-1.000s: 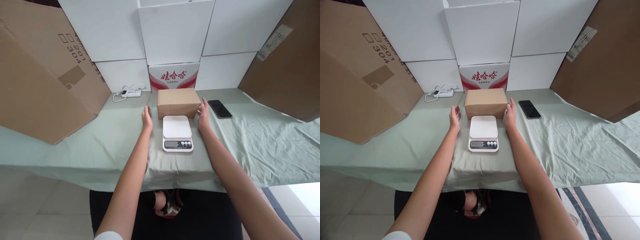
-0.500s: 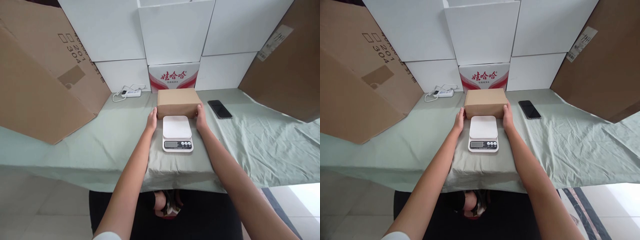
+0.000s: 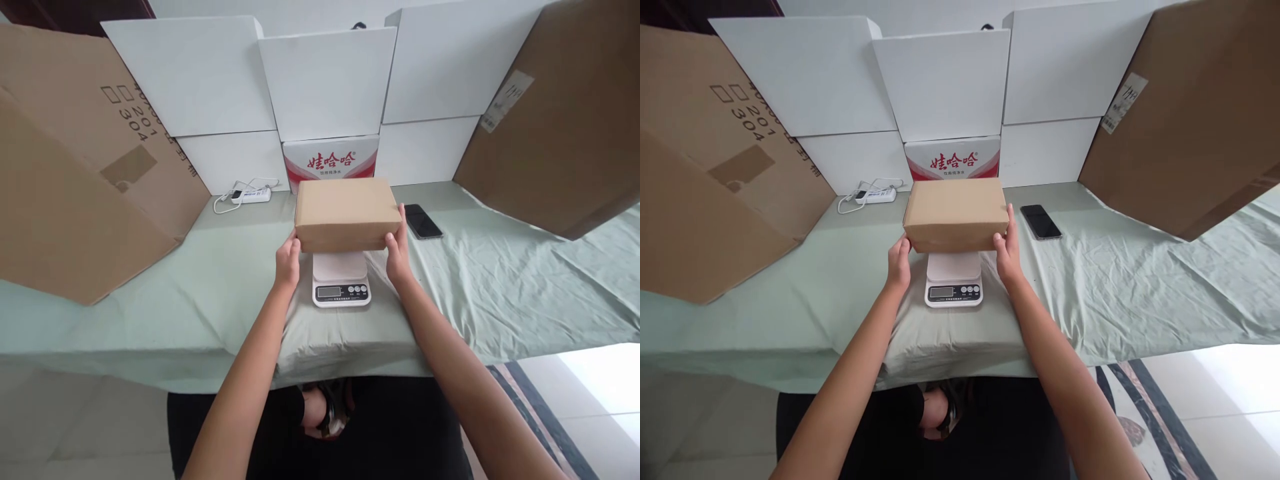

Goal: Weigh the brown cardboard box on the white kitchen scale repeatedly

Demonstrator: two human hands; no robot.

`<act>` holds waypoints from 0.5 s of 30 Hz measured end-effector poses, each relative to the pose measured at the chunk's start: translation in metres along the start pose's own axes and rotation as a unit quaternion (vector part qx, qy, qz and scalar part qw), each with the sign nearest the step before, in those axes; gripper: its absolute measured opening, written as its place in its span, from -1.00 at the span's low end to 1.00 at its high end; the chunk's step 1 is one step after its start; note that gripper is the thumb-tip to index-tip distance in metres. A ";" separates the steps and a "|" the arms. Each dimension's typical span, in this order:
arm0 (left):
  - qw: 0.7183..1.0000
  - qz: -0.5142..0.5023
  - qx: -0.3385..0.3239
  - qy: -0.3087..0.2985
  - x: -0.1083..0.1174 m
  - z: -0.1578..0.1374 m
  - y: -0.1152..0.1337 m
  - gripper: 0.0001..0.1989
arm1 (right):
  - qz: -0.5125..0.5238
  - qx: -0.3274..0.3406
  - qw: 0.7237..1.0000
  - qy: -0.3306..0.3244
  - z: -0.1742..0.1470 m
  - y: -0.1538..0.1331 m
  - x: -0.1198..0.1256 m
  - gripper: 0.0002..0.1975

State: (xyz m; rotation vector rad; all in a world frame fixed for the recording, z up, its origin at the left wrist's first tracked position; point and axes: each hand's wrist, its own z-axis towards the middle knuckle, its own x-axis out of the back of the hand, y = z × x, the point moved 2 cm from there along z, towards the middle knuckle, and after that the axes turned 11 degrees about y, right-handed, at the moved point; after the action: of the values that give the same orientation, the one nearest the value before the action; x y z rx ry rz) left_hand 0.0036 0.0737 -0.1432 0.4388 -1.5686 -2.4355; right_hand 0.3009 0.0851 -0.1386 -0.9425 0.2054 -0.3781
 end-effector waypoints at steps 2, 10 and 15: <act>1.000 0.011 0.009 -0.004 0.007 -0.019 0.005 -0.25 | -0.013 -0.001 1.000 0.005 -0.018 -0.001 0.014 0.03; 0.998 0.052 0.023 -0.006 0.027 -0.051 0.006 -0.11 | -0.025 -0.015 1.000 -0.001 -0.048 0.000 0.027 -0.10; 0.998 0.059 0.023 -0.011 0.026 -0.053 0.006 -0.07 | -0.034 -0.016 0.999 -0.002 -0.047 -0.001 0.027 -0.10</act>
State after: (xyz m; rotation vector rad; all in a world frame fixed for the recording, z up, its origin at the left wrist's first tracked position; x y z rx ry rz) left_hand -0.0017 0.0177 -0.1613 0.3174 -1.6135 -2.3286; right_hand 0.3097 0.0388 -0.1647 -0.9836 0.1755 -0.4368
